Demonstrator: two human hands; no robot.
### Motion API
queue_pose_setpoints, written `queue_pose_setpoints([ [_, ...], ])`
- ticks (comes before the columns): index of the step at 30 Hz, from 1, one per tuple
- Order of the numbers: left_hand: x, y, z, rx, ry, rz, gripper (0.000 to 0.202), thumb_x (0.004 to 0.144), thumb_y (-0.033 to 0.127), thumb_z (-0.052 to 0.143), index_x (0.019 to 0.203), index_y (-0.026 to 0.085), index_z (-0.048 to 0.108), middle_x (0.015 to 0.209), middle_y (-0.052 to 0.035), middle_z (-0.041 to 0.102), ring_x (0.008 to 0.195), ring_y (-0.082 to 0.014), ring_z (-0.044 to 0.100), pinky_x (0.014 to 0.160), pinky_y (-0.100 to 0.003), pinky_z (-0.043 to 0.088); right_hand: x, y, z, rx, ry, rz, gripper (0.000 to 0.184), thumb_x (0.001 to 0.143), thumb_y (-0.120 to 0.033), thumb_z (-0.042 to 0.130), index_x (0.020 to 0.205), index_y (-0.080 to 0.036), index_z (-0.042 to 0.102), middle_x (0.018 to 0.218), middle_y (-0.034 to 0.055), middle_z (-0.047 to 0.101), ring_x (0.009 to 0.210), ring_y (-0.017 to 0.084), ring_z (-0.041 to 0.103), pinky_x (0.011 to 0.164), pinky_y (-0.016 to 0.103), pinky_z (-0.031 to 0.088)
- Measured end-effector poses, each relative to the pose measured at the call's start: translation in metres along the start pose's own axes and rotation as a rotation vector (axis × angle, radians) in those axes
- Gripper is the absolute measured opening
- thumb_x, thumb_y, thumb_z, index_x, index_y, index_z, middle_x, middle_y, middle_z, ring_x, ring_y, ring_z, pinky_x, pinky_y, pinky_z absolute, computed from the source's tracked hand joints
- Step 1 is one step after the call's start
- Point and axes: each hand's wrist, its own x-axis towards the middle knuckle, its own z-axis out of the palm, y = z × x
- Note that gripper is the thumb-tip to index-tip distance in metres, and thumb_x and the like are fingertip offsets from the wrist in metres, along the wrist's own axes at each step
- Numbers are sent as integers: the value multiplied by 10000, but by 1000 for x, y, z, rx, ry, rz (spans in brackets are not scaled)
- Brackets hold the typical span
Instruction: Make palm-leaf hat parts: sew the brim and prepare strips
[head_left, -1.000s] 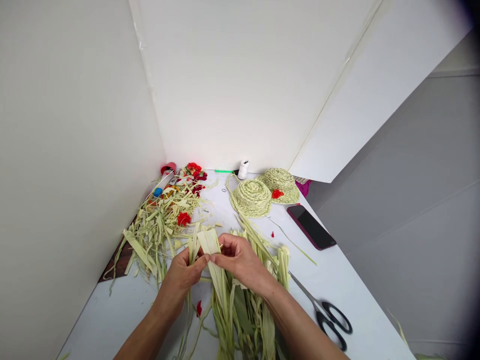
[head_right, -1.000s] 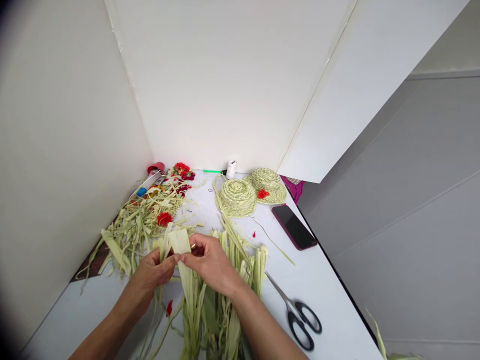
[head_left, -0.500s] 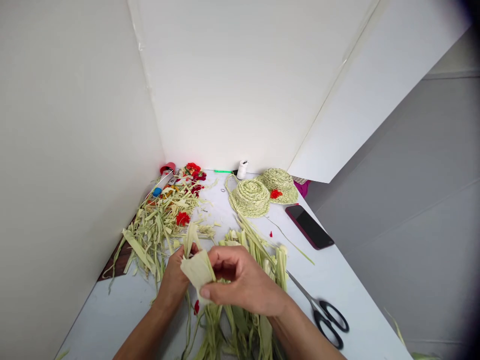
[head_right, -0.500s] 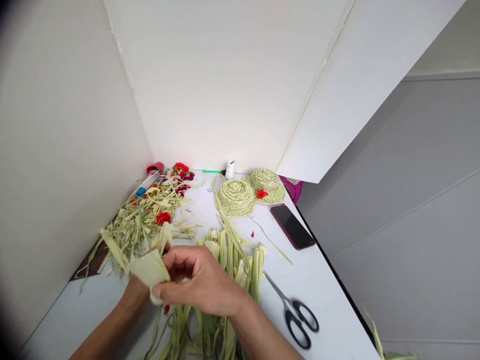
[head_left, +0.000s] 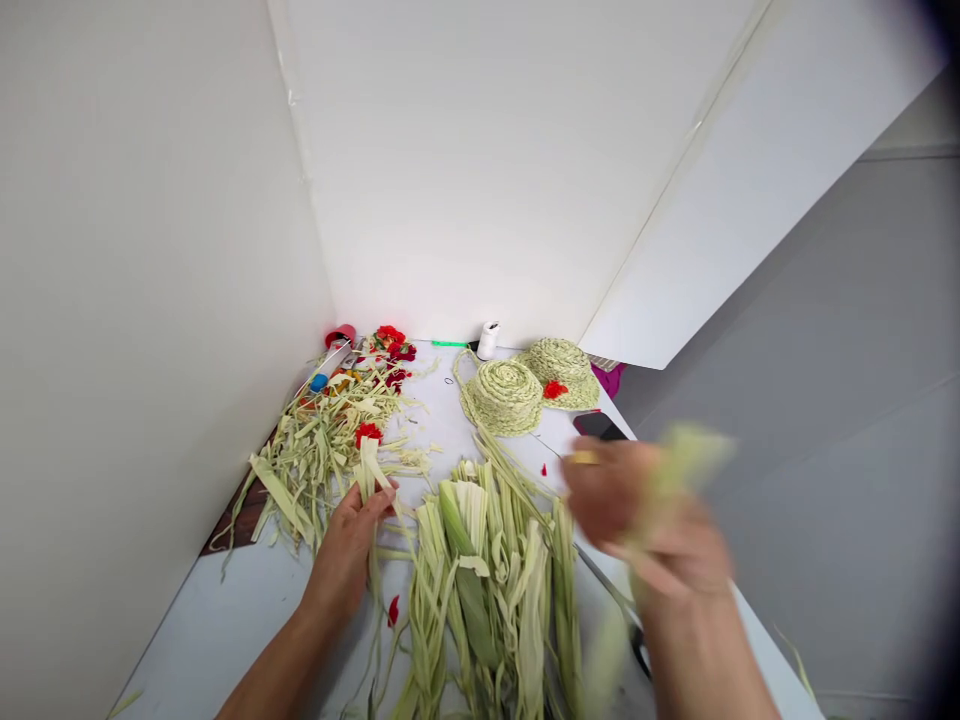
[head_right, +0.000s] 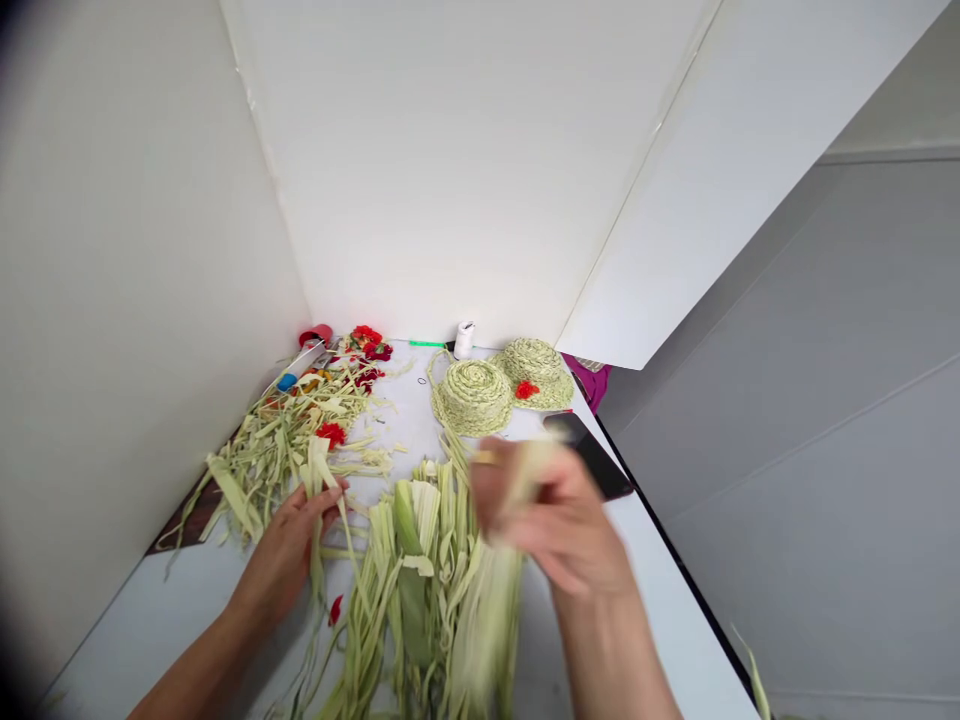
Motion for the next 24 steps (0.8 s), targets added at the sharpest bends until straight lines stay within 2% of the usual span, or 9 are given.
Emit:
queue_pose_setpoints([
  [2, -7, 3, 4, -101, -132, -47, 198, 783, 320, 660, 921, 192, 596, 811, 8, 611, 704, -120, 549, 695, -241, 459, 19, 11, 16, -17, 35, 0, 194, 761, -335, 683, 824, -164, 615, 660, -36, 523, 637, 121, 476, 601, 232, 375],
  [3, -10, 4, 6, -138, -202, -53, 174, 810, 315, 636, 931, 200, 586, 804, 14, 602, 677, -113, 536, 676, -240, 454, 29, 17, 25, -31, 57, 1, 167, 769, -314, 668, 815, -165, 609, 661, -36, 520, 636, 121, 471, 599, 231, 369],
  [5, -14, 6, 7, -149, -308, -48, 136, 853, 325, 600, 902, 202, 568, 717, 46, 537, 550, -79, 435, 578, -215, 404, 49, 29, 41, -64, 90, 4, 104, 794, -268, 617, 787, -167, 590, 666, -36, 510, 630, 117, 456, 587, 227, 353],
  [7, -14, 6, 6, -99, -363, -53, 164, 863, 346, 604, 884, 189, 563, 615, 84, 416, 475, -58, 277, 490, -191, 304, 63, 37, 53, -99, 131, 11, 58, 806, -214, 568, 767, -172, 558, 665, -42, 487, 617, 108, 428, 570, 221, 331],
  [9, -11, 5, 3, -15, -363, -53, 206, 837, 362, 643, 881, 179, 559, 562, 109, 310, 474, -59, 183, 458, -185, 219, 70, 40, 58, -135, 184, 15, 61, 794, -180, 561, 746, -177, 524, 651, -53, 444, 601, 99, 385, 552, 215, 300],
  [11, -8, 4, 1, 60, -337, -43, 246, 807, 380, 672, 874, 177, 550, 541, 120, 251, 488, -67, 155, 454, -189, 181, 70, 39, 59, -146, 199, 15, 100, 785, -180, 577, 724, -180, 498, 637, -62, 397, 590, 93, 342, 536, 213, 271],
  [14, -5, 1, 1, 135, -302, -31, 289, 764, 414, 690, 819, 179, 531, 544, 118, 254, 497, -70, 152, 450, -196, 165, 67, 36, 57, -137, 149, -4, 118, 805, -193, 552, 711, -181, 481, 635, -64, 368, 583, 90, 313, 525, 217, 251],
  [20, -5, -1, 0, 208, -253, 14, 266, 762, 407, 667, 775, 182, 526, 560, 106, 286, 508, -75, 176, 458, -198, 178, 67, 37, 56, -308, 147, 16, 149, 804, -194, 529, 675, -184, 456, 611, -59, 369, 590, 98, 331, 529, 222, 250],
  [24, -5, -2, -1, 201, -265, 6, 257, 760, 409, 668, 789, 179, 559, 550, 104, 283, 502, -79, 180, 457, -201, 179, 67, 42, 56, -263, 132, 19, 169, 816, -225, 533, 668, -178, 467, 612, -54, 354, 591, 97, 317, 519, 219, 234],
])
